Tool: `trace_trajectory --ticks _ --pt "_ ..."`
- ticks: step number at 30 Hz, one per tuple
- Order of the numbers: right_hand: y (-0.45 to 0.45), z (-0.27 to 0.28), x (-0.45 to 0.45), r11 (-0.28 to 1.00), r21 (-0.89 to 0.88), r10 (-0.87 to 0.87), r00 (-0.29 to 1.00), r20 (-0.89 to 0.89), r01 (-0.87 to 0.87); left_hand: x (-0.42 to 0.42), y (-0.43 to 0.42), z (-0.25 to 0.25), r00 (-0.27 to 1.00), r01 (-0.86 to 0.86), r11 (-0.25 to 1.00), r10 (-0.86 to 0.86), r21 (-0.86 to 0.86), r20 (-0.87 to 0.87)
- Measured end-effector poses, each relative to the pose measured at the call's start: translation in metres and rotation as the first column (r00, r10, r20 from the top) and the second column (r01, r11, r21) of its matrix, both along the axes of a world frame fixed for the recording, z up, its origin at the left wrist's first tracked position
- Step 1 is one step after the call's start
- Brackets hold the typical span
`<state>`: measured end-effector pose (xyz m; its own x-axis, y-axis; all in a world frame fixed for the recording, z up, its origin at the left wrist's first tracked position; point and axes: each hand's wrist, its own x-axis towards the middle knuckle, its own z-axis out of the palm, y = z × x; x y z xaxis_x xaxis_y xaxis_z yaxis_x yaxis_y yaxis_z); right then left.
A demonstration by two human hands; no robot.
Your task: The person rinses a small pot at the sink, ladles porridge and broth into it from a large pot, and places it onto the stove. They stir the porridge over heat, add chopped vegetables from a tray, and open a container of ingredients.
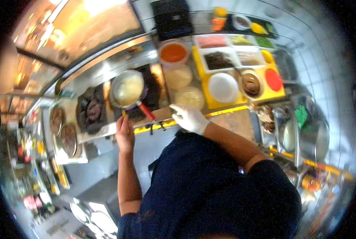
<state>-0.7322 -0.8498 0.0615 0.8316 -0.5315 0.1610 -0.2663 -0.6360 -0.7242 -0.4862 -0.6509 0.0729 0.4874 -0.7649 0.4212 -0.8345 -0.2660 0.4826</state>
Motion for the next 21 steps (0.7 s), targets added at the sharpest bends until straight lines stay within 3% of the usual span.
trace_trajectory --ticks 2,4,6,11,14,17,20,21 --pt "-0.001 0.01 -0.016 0.997 0.062 -0.054 0.998 0.022 0.053 -0.008 0.011 -0.017 0.995 0.054 0.995 -0.06 0.078 0.078" --pt "-0.002 0.012 -0.029 0.995 0.031 -0.101 0.991 0.085 0.098 -0.013 0.019 -0.016 0.993 0.112 0.968 -0.118 0.224 0.01" --pt "-0.005 0.017 -0.043 0.986 0.026 -0.165 0.986 0.003 0.165 -0.013 0.026 -0.022 0.983 0.119 0.968 -0.146 0.22 0.111" --pt "-0.026 0.024 -0.075 0.968 -0.01 -0.247 0.962 0.121 0.25 -0.013 0.03 -0.03 0.978 0.154 0.953 -0.184 0.261 0.098" --pt "-0.052 0.049 -0.097 0.942 0.047 -0.333 0.942 0.034 0.331 -0.02 0.023 -0.028 0.946 0.142 0.97 -0.192 0.197 0.261" --pt "-0.098 0.034 -0.133 0.886 -0.195 -0.412 0.907 0.089 0.422 -0.025 0.01 -0.023 0.989 0.108 0.982 -0.121 0.155 0.081" --pt "-0.162 0.016 -0.178 0.761 -0.353 -0.545 0.831 0.107 0.544 -0.05 -0.014 0.007 0.994 0.02 0.998 -0.013 -0.065 0.106" --pt "-0.184 0.007 -0.197 0.715 -0.393 -0.59 0.8 0.106 0.579 -0.061 -0.023 0.019 0.995 -0.018 0.998 0.024 -0.06 0.099"
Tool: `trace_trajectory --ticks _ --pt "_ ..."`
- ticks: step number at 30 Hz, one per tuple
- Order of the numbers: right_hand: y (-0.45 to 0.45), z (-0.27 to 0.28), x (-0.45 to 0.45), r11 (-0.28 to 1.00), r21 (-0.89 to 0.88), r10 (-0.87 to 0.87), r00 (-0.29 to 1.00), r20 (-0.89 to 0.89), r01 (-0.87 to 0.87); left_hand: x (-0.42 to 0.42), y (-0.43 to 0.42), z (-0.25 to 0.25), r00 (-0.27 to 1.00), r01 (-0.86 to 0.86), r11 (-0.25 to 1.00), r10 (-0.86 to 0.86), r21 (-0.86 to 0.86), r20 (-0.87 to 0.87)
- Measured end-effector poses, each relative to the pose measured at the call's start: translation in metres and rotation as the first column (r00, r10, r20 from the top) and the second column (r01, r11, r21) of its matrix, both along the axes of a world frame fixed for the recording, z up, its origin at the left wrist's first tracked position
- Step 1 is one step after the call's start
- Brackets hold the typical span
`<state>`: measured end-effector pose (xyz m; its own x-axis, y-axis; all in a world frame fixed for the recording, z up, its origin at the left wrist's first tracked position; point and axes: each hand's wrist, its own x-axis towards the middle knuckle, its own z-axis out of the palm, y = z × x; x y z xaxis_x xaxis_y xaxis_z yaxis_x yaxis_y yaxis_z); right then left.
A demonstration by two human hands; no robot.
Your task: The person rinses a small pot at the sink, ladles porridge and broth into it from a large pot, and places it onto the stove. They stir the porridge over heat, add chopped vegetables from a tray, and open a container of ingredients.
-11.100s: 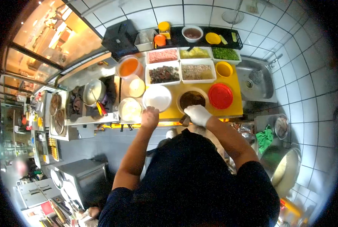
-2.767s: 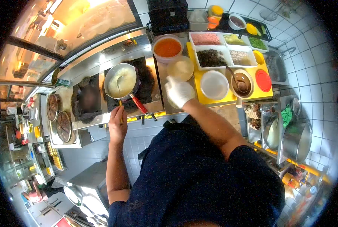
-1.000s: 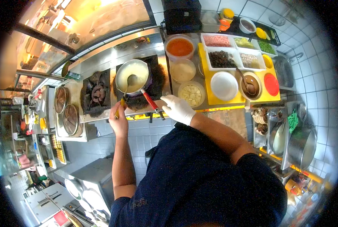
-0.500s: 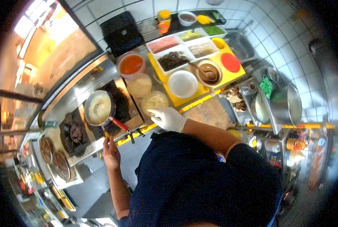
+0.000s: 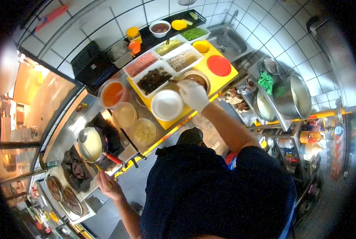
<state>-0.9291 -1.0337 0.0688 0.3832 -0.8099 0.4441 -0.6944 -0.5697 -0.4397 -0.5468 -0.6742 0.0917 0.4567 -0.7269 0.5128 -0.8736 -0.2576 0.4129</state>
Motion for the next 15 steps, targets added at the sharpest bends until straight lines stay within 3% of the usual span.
trace_trajectory --ticks 1,4,6,9,13,15 --pt "-0.024 -0.009 -0.018 0.993 0.044 -0.107 0.988 -0.111 0.112 -0.014 -0.012 0.015 0.999 0.04 0.999 -0.04 -0.029 -0.006" --pt "-0.087 -0.017 -0.063 0.964 0.118 -0.214 0.958 -0.193 0.239 -0.077 -0.074 0.058 0.971 0.21 0.959 -0.227 -0.189 -0.074" --pt "-0.122 -0.02 -0.087 0.938 0.155 -0.265 0.93 -0.257 0.31 -0.119 -0.112 0.064 0.94 0.294 0.951 -0.306 -0.096 -0.15" --pt "-0.168 -0.043 -0.115 0.977 0.089 -0.174 0.968 -0.181 0.192 -0.195 -0.21 0.08 0.829 0.516 0.856 -0.504 -0.012 -0.241" --pt "-0.207 -0.068 -0.132 1.0 0.011 -0.016 0.994 -0.106 0.017 -0.267 -0.334 0.036 0.691 0.702 0.712 -0.677 0.015 -0.254" --pt "-0.213 -0.065 -0.134 0.995 0.098 0.02 0.998 -0.064 -0.014 -0.286 -0.376 0.018 0.65 0.758 0.622 -0.703 0.194 -0.287"
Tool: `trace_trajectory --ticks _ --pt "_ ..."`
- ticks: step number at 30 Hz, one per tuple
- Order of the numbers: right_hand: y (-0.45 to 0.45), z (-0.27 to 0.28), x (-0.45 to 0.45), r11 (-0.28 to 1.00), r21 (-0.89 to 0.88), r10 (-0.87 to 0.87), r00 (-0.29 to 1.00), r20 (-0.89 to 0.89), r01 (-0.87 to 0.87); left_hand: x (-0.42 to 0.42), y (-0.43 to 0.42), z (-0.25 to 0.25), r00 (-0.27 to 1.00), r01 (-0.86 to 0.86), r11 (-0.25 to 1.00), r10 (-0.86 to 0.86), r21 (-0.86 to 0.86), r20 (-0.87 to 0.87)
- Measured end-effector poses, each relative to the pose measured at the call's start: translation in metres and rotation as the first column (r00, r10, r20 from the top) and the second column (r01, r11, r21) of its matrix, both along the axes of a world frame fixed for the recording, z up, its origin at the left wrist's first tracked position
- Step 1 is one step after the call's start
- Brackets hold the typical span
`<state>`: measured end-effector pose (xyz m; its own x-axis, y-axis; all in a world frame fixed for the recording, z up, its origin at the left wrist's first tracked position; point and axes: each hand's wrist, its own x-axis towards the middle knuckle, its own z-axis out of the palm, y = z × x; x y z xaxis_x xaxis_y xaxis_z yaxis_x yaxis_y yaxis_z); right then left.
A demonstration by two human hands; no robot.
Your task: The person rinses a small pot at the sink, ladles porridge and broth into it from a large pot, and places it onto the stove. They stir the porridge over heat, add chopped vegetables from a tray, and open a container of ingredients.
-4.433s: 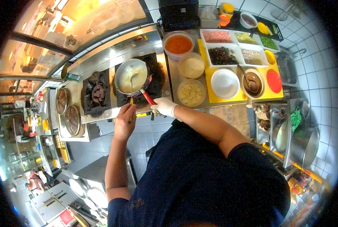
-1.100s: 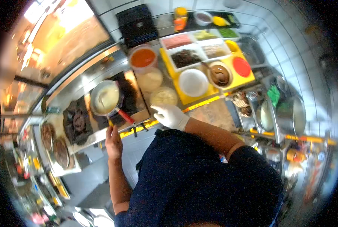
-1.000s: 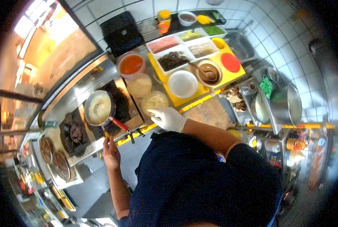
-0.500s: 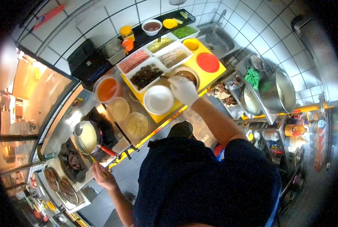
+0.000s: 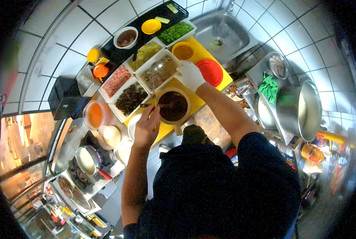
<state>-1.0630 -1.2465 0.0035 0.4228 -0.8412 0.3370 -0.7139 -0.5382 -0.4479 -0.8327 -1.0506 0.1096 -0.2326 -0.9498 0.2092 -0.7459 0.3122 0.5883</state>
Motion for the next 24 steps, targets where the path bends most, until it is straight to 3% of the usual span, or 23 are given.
trace_trajectory --ticks 3,6,10,16,24 --pt "-0.009 -0.005 -0.003 0.997 0.064 0.029 0.999 0.034 -0.031 -0.011 -0.041 -0.028 0.937 0.172 0.981 -0.134 -0.093 0.322" --pt "-0.016 -0.006 -0.007 0.993 0.114 0.035 0.998 0.048 -0.041 -0.028 -0.038 -0.017 0.912 0.174 0.983 -0.185 0.064 0.367" --pt "-0.016 0.0 -0.006 0.984 0.18 0.006 1.0 0.02 -0.01 -0.042 -0.021 0.008 0.979 0.109 0.982 -0.133 0.156 0.155" --pt "-0.016 -0.001 -0.006 0.986 0.164 -0.007 0.999 0.047 -0.001 -0.045 -0.009 0.02 0.997 -0.076 0.996 0.077 0.04 -0.025" --pt "-0.013 0.001 -0.005 0.996 0.088 0.011 0.995 0.099 -0.02 -0.024 -0.018 0.015 0.844 -0.428 0.901 0.425 0.066 -0.327"
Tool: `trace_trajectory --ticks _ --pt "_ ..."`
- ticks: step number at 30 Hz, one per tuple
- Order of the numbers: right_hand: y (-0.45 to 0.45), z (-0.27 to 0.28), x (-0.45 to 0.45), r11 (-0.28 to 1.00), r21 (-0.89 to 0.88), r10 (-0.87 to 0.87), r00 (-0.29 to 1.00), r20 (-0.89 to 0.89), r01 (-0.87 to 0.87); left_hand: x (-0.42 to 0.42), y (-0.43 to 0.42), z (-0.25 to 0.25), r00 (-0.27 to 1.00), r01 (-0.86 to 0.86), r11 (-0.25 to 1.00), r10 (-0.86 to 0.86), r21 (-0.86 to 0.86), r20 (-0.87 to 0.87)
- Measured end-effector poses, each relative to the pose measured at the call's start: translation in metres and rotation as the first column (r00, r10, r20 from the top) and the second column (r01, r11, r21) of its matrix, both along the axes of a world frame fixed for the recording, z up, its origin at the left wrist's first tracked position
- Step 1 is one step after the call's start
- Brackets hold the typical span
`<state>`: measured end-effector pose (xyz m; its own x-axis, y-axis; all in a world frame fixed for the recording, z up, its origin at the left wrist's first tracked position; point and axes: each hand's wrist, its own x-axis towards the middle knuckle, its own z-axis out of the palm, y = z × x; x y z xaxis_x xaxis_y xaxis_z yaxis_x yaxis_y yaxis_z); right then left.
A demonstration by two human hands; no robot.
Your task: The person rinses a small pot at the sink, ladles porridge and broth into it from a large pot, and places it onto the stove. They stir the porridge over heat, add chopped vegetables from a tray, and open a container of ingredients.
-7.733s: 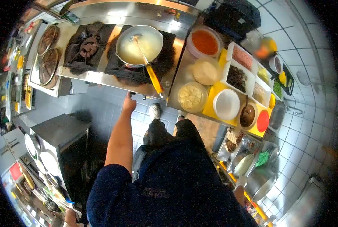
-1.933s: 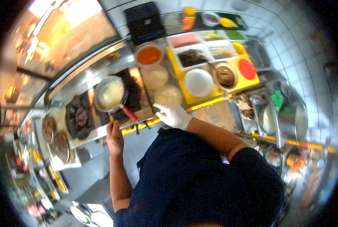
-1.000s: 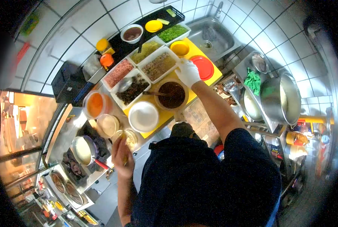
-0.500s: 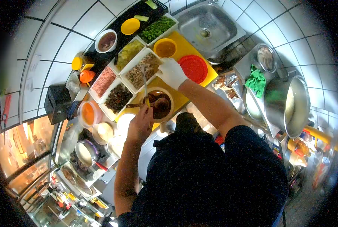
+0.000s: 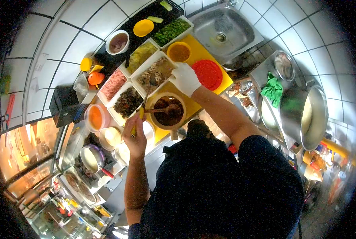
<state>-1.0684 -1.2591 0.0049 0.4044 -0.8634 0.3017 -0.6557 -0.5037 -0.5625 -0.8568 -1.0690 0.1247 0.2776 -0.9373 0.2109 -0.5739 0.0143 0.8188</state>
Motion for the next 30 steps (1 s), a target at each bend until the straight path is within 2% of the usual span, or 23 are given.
trace_trajectory --ticks 2,4,6,11,12,13,15,17,18,21,22,23,24,25,26,27,29,30 --pt "0.0 -0.005 0.001 1.0 -0.015 -0.001 1.0 -0.003 0.001 0.003 -0.001 -0.006 0.941 -0.114 0.993 0.117 0.028 -0.318" --pt "0.001 -0.007 0.003 0.999 -0.04 -0.017 1.0 -0.008 0.017 0.004 -0.001 -0.005 0.725 -0.21 0.971 0.232 0.112 -0.649" --pt "0.003 -0.004 0.004 0.998 -0.05 -0.026 0.999 -0.024 0.025 0.011 0.002 -0.004 0.673 -0.229 0.967 0.238 0.108 -0.7" --pt "0.006 0.005 0.009 1.0 0.0 -0.017 0.996 -0.088 0.017 0.028 0.025 0.003 0.399 -0.39 0.915 0.271 0.106 -0.876" --pt "0.004 -0.001 0.009 1.0 -0.018 -0.008 0.995 -0.096 0.006 0.034 0.035 0.003 0.352 -0.413 0.907 0.244 0.084 -0.904" --pt "0.008 -0.006 0.009 0.991 -0.131 -0.028 0.998 -0.057 0.02 0.043 0.049 0.002 0.31 -0.449 0.892 0.22 0.061 -0.925" --pt "0.011 -0.007 0.01 0.979 -0.202 0.001 0.991 -0.135 -0.029 0.058 0.084 0.008 0.233 -0.549 0.835 0.202 0.043 -0.951" --pt "0.022 0.0 0.02 0.974 -0.223 -0.003 0.984 -0.179 -0.037 0.083 0.127 0.014 0.236 -0.661 0.751 0.212 0.003 -0.948" --pt "0.028 0.012 0.021 0.989 -0.146 -0.028 0.973 -0.229 -0.006 0.089 0.142 0.023 0.234 -0.71 0.704 0.233 -0.003 -0.944" --pt "0.046 0.03 0.025 0.997 -0.06 0.044 0.982 -0.183 -0.056 0.114 0.193 0.026 0.442 -0.808 0.561 0.377 -0.179 -0.814" --pt "0.051 0.015 0.019 0.998 -0.06 -0.02 0.963 -0.267 0.004 0.121 0.207 0.025 0.514 -0.812 0.529 0.447 -0.247 -0.732" --pt "0.056 0.011 0.017 0.997 -0.076 -0.035 0.961 -0.276 0.014 0.129 0.222 0.021 0.557 -0.807 0.537 0.556 -0.244 -0.617" --pt "0.062 0.01 0.016 0.995 -0.094 -0.056 0.956 -0.287 0.03 0.14 0.234 0.012 0.634 -0.774 0.549 0.667 -0.317 -0.392" --pt "0.068 0.009 0.014 0.995 -0.093 -0.062 0.953 -0.298 0.036 0.151 0.246 -0.001 0.658 -0.727 0.575 0.74 -0.376 -0.141" --pt "0.073 0.007 0.011 0.995 -0.094 -0.071 0.949 -0.308 0.043 0.161 0.255 -0.016 0.629 -0.67 0.612 0.769 -0.421 0.116" --pt "0.077 0.005 0.01 0.994 -0.095 -0.08 0.945 -0.318 0.053 0.169 0.268 -0.035 0.565 -0.678 0.654 0.755 -0.335 0.332" --pt "0.085 0.003 0.013 0.993 -0.098 -0.093 0.936 -0.341 0.063 0.177 0.276 -0.075 0.584 -0.7 0.683 0.715 -0.206 0.384" --pt "0.091 0.003 0.01 0.992 -0.098 -0.105 0.929 -0.354 0.075 0.184 0.282 -0.103 0.55 -0.671 0.719 0.646 -0.181 0.529"
